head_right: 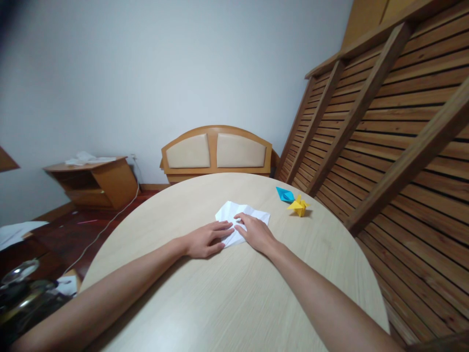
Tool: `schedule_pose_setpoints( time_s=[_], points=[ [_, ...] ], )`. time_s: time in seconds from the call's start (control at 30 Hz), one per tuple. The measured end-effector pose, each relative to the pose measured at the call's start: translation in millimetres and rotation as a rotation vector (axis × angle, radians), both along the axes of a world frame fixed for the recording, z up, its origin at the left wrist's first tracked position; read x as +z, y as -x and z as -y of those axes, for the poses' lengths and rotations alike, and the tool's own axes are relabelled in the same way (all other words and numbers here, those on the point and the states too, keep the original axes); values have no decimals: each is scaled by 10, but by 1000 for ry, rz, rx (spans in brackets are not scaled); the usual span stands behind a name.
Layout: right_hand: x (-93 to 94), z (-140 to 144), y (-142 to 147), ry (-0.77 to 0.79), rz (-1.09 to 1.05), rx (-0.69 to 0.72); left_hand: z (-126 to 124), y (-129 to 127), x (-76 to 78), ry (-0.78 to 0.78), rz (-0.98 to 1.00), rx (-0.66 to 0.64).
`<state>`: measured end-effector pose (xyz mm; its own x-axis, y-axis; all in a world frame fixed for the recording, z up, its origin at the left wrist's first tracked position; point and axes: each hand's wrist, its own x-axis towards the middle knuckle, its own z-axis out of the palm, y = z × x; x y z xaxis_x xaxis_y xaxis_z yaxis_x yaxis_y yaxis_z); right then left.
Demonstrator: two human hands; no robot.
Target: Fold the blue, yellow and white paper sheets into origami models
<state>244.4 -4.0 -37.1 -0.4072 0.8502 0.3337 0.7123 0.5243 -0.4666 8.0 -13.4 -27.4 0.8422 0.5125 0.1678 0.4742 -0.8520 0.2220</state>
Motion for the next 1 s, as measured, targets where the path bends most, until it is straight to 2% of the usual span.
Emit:
schedule_pose_setpoints(
  time_s=[0.13, 0.27, 0.4, 0.53, 0.7, 0.87, 1.0],
  points=[
    [-9, -1, -6, -59, 30, -36, 17, -12, 32, -15, 16, -31],
    [33, 3, -12, -181, 143, -54, 66, -35, 105, -70, -16, -71],
    [93, 43, 10, -240, 224, -33, 103, -65, 143, -117, -35, -8],
    [111, 80, 9, -179, 179, 89, 87, -69, 131, -135, -31, 68],
    [44, 73, -52, -41, 118, 211, 40, -45, 91, -110, 10, 48],
    [-33, 68, -96, 132, 220, 250, 29, -33, 50, -113, 33, 39],
    [-30, 83, -89, 163, 252, 264, 17, -20, 39, -122, 43, 46]
  ],
)
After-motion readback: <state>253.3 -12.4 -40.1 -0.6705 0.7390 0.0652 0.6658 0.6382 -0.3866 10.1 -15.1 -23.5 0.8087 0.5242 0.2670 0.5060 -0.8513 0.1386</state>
